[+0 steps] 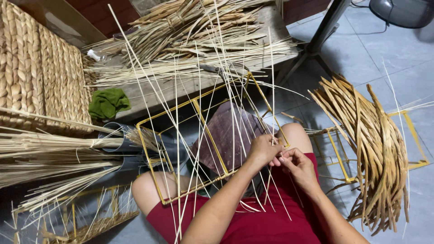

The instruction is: The person sits on the floor and weaves thin wicker and bamboo strips onto a yellow metal frame, threading and folding strips around the frame bars to build up a woven basket structure. They occasionally reach to a nearby table to grab more strips and pull them tight by hand.

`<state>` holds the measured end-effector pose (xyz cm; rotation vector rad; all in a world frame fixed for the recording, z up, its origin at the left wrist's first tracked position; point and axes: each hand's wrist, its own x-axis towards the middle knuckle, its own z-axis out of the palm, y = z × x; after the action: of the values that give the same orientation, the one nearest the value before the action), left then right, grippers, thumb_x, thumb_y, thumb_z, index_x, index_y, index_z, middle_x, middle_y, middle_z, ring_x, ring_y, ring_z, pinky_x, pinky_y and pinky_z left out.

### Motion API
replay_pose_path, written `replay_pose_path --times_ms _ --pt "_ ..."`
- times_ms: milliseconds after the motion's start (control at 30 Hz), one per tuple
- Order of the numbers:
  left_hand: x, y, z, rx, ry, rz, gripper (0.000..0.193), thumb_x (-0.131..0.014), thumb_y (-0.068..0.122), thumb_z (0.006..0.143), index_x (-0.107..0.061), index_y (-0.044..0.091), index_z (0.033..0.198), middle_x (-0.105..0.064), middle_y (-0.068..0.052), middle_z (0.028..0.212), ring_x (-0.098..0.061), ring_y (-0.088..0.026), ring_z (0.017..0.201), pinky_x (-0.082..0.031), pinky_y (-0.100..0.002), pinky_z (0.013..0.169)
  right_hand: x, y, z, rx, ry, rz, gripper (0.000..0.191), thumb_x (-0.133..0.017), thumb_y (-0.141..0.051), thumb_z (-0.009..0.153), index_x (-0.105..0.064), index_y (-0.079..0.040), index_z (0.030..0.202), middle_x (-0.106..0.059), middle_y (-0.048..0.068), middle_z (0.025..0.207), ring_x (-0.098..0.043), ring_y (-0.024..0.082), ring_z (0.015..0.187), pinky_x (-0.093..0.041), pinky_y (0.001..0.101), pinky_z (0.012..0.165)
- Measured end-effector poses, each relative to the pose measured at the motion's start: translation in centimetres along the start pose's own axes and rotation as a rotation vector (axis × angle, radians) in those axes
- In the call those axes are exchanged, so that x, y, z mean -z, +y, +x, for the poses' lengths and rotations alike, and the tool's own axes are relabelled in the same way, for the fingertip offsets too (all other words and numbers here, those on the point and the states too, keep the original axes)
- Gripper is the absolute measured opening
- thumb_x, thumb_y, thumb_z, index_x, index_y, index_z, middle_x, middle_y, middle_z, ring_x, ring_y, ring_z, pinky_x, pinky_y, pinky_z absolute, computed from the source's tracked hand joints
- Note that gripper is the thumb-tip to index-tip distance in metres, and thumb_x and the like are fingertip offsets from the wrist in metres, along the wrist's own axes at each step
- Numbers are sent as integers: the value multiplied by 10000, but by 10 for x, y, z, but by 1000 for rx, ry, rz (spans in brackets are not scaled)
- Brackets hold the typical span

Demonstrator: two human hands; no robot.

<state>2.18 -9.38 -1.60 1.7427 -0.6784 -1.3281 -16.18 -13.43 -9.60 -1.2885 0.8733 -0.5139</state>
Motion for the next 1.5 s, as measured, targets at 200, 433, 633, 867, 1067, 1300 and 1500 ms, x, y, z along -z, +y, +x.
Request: replay_pose_path --times_ms 200,433,633,867,1067,1300,1500 --pt "3 8 -9 6 38 3 236 -671 194 941 -684 -40 969 -752 -127 740 -707 -202 489 -536 -286 387 9 -17 0 -52 29 68 163 -652 -164 996 -688 -6 1012 -697 -14 871 -516 44 670 -417 196 598" --pt "4 10 -12 -25 44 -16 260 -631 225 965 -656 -32 1003 -737 -133 718 -710 -212 488 -528 -304 373 -9 -37 5 113 179 -21 236 -696 -133 933 -618 -56 1142 -688 -23 925 -602 28 758 -459 198 605" --pt "6 4 -13 -39 50 -21 251 -650 217 962 -657 -28 1014 -714 -137 689 -707 -218 490 -533 -309 379 -9 -34 19 -34 86 96 225 -694 -115 934 -653 -69 1150 -677 -24 899 -582 37 728 -445 189 627" --pt "1 2 -13 -96 81 -16 295 -615 252 1003 -645 -40 1032 -714 -164 695 -709 -227 500 -539 -317 386 1 -20 31 -150 -2 174 109 -645 -192 1001 -649 -83 1007 -529 -63 709 -413 37 569 -300 207 505" --pt "11 8 -32 -108 18 -14 408 -659 233 957 -551 -26 1254 -757 -177 927 -737 -234 571 -579 -316 469 2 -12 33 -161 25 200 81 -598 -170 986 -632 -101 962 -500 -75 674 -374 32 535 -268 213 474" --pt "78 26 -56 -331 57 -249 354 -616 128 1008 -585 8 1340 -674 -148 1198 -737 -176 694 -633 -286 568 2 -5 35 -145 67 118 77 -591 -145 969 -620 -86 929 -518 -49 674 -426 49 540 -333 213 476" --pt "188 34 -22 -499 336 -265 228 -573 89 1035 -627 51 1253 -713 -91 1067 -714 -114 715 -596 -236 584 0 -7 22 -142 122 67 108 -576 -155 978 -621 -90 905 -516 -49 673 -414 47 538 -329 212 476"
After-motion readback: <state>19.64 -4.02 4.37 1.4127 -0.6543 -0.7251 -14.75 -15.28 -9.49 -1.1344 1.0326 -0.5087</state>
